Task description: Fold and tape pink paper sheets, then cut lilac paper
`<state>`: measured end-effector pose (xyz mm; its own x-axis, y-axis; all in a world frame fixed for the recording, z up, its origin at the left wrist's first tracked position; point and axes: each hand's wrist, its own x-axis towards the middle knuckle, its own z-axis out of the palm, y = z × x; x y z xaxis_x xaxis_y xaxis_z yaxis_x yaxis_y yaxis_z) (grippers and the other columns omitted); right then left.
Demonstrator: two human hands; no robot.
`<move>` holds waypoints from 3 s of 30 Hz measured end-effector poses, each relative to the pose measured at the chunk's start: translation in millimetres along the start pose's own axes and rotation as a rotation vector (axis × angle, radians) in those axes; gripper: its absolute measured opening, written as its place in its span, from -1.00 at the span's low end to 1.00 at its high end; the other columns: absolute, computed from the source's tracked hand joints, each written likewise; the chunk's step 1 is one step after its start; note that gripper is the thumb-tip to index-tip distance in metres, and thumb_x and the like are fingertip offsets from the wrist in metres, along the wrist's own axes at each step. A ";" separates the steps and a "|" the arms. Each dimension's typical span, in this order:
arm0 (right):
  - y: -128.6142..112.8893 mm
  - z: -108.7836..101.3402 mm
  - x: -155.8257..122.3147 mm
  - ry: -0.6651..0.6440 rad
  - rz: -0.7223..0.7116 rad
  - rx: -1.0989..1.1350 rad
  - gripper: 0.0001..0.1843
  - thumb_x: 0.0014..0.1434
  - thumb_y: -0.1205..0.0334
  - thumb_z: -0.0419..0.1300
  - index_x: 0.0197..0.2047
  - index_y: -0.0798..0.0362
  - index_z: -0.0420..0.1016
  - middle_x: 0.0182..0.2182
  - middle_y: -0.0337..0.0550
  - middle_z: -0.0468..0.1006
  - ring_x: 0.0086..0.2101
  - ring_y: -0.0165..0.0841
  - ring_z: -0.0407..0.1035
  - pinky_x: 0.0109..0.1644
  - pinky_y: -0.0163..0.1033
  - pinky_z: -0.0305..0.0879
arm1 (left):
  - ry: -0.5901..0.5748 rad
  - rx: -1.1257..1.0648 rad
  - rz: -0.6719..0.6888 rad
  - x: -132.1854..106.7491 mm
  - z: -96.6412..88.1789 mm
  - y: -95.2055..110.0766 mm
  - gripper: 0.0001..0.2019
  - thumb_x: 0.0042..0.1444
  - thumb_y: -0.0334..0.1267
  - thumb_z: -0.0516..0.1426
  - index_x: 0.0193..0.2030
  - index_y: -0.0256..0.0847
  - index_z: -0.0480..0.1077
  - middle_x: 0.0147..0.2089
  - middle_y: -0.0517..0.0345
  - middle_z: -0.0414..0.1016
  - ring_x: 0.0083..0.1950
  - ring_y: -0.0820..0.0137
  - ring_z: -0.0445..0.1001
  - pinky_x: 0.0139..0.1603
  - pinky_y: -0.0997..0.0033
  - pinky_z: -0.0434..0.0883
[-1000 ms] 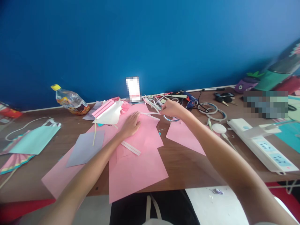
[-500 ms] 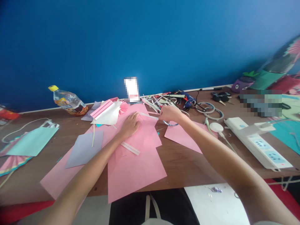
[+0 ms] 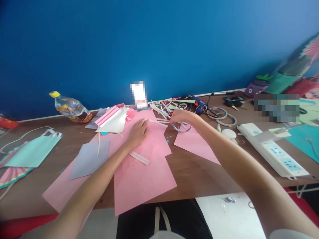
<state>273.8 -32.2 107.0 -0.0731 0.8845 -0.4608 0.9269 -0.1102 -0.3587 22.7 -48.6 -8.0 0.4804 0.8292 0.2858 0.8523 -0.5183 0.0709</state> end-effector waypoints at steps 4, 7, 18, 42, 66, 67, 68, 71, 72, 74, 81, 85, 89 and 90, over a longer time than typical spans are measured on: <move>-3.4 1.0 -0.8 -0.027 0.005 -0.045 -0.86 0.08 0.24 0.22 -0.41 0.13 0.55 -0.59 -0.25 0.24 -0.59 -0.47 0.08 -0.51 -0.26 -0.04 | 0.004 0.010 0.009 -0.3 -1.3 0.8 -0.52 0.35 -0.26 -0.17 0.35 -0.32 0.16 0.37 -0.14 0.21 0.41 0.20 0.15 0.43 0.15 0.13; -9.9 1.0 -6.1 -0.055 -0.004 -0.092 -0.85 0.11 0.26 0.20 -0.41 0.14 0.53 -0.61 -0.27 0.19 -0.61 -0.48 0.04 -0.52 -0.25 -0.07 | -0.005 0.009 0.003 0.1 -3.0 2.1 -0.52 0.34 -0.27 -0.16 0.35 -0.32 0.16 0.37 -0.14 0.22 0.42 0.20 0.15 0.43 0.15 0.13; -19.6 5.2 -5.2 -0.130 -0.017 -0.262 -0.84 0.10 0.29 0.17 -0.50 0.11 0.40 -0.58 -0.23 0.26 -0.57 -0.44 0.09 -0.47 -0.24 -0.06 | 0.008 0.007 -0.004 0.4 -0.5 1.3 -0.52 0.33 -0.27 -0.13 0.34 -0.32 0.18 0.38 -0.15 0.23 0.42 0.17 0.16 0.43 0.11 0.15; -8.4 16.9 23.2 -0.192 -0.075 -0.348 -0.77 -0.02 0.30 0.17 -0.58 0.04 0.16 -0.59 -0.23 0.24 -0.56 -0.43 0.09 -0.46 -0.22 -0.12 | -0.028 0.043 0.000 3.1 -2.1 5.1 -0.49 0.29 -0.28 -0.11 0.35 -0.40 0.17 0.39 -0.23 0.19 0.43 0.13 0.13 0.43 0.08 0.12; -13.1 17.1 31.1 -0.279 -0.055 -0.325 -0.69 -0.04 0.28 0.24 -0.60 0.03 0.14 -0.62 -0.29 0.18 -0.57 -0.45 0.08 -0.48 -0.26 -0.05 | -0.107 0.044 -0.037 5.7 -14.7 18.7 -0.47 0.27 -0.17 -0.02 0.38 -0.09 0.15 0.36 -0.20 0.18 0.37 -0.03 0.13 0.25 -0.08 0.23; -13.8 16.8 30.0 -0.280 -0.045 -0.320 -0.70 -0.03 0.28 0.24 -0.60 0.04 0.14 -0.62 -0.30 0.17 -0.57 -0.45 0.08 -0.48 -0.26 -0.04 | -0.114 0.047 -0.036 5.8 -15.8 19.2 -0.47 0.27 -0.17 -0.02 0.38 -0.06 0.14 0.36 -0.19 0.18 0.37 -0.03 0.13 0.25 -0.08 0.23; -14.5 16.6 28.9 -0.278 -0.038 -0.319 -0.70 -0.03 0.27 0.24 -0.60 0.04 0.15 -0.62 -0.30 0.17 -0.57 -0.45 0.08 -0.48 -0.27 -0.03 | -0.122 0.051 -0.033 5.9 -17.0 19.9 -0.47 0.27 -0.16 -0.02 0.39 -0.03 0.13 0.35 -0.20 0.19 0.37 -0.05 0.13 0.24 -0.10 0.23; -16.5 15.8 26.2 -0.277 -0.030 -0.331 -0.70 -0.01 0.27 0.24 -0.60 0.04 0.16 -0.63 -0.31 0.15 -0.57 -0.46 0.08 -0.48 -0.27 -0.02 | -0.139 0.067 -0.021 6.7 -20.8 23.2 -0.47 0.29 -0.13 -0.03 0.40 0.05 0.11 0.35 -0.25 0.17 0.34 -0.12 0.16 0.19 -0.17 0.24; -17.1 15.5 25.3 -0.277 -0.030 -0.332 -0.70 -0.01 0.27 0.23 -0.60 0.04 0.16 -0.63 -0.31 0.15 -0.57 -0.46 0.08 -0.47 -0.27 -0.02 | -0.144 0.069 -0.018 7.2 -21.9 24.5 -0.47 0.30 -0.12 -0.04 0.41 0.07 0.10 0.36 -0.26 0.16 0.34 -0.14 0.16 0.17 -0.19 0.24; -18.2 14.7 23.0 -0.273 -0.038 -0.321 -0.72 0.00 0.28 0.22 -0.59 0.05 0.17 -0.63 -0.31 0.17 -0.57 -0.46 0.09 -0.47 -0.27 -0.01 | -0.163 0.059 -0.022 8.6 -22.9 26.7 -0.47 0.30 -0.09 -0.05 0.41 0.09 0.09 0.37 -0.29 0.14 0.35 -0.17 0.15 0.16 -0.24 0.23; -21.8 6.3 4.9 -0.182 -0.056 -0.346 -0.82 0.04 0.28 0.19 -0.54 0.08 0.28 -0.57 -0.22 0.26 -0.52 -0.41 0.16 -0.47 -0.24 -0.01 | -0.140 -0.026 -0.141 10.6 -5.5 29.1 -0.46 0.33 0.02 -0.14 0.41 0.01 0.11 0.41 -0.28 0.11 0.43 -0.15 0.06 0.27 -0.33 0.10; -25.3 0.0 -9.0 -0.117 -0.052 -0.266 -0.82 0.03 0.30 0.18 -0.53 0.08 0.27 -0.57 -0.23 0.26 -0.55 -0.44 0.11 -0.49 -0.24 -0.06 | -0.064 -0.062 -0.240 10.7 7.7 30.9 -0.44 0.34 0.06 -0.20 0.37 -0.10 0.18 0.40 -0.29 0.15 0.44 -0.12 0.08 0.28 -0.33 0.12; -29.1 -3.6 -16.0 -0.089 -0.042 -0.259 -0.83 0.04 0.33 0.18 -0.54 0.08 0.28 -0.58 -0.22 0.26 -0.57 -0.45 0.09 -0.49 -0.24 -0.04 | -0.059 -0.055 -0.265 12.3 8.6 30.7 -0.39 0.35 0.03 -0.20 0.37 -0.34 0.14 0.44 -0.33 0.07 0.46 -0.07 0.02 0.36 -0.22 0.09; -29.0 -4.1 -16.4 -0.081 -0.043 -0.269 -0.83 0.03 0.33 0.18 -0.54 0.09 0.29 -0.58 -0.22 0.26 -0.57 -0.45 0.09 -0.49 -0.24 -0.03 | -0.062 -0.052 -0.268 13.3 6.8 29.5 -0.41 0.36 0.00 -0.20 0.36 -0.36 0.14 0.43 -0.33 0.08 0.46 -0.03 0.03 0.37 -0.18 0.10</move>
<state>249.6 -41.6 128.2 -0.1339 0.8457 -0.5166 0.9858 0.0605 -0.1565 55.7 -51.4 -8.5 0.2519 0.9486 0.1917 0.9398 -0.2871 0.1854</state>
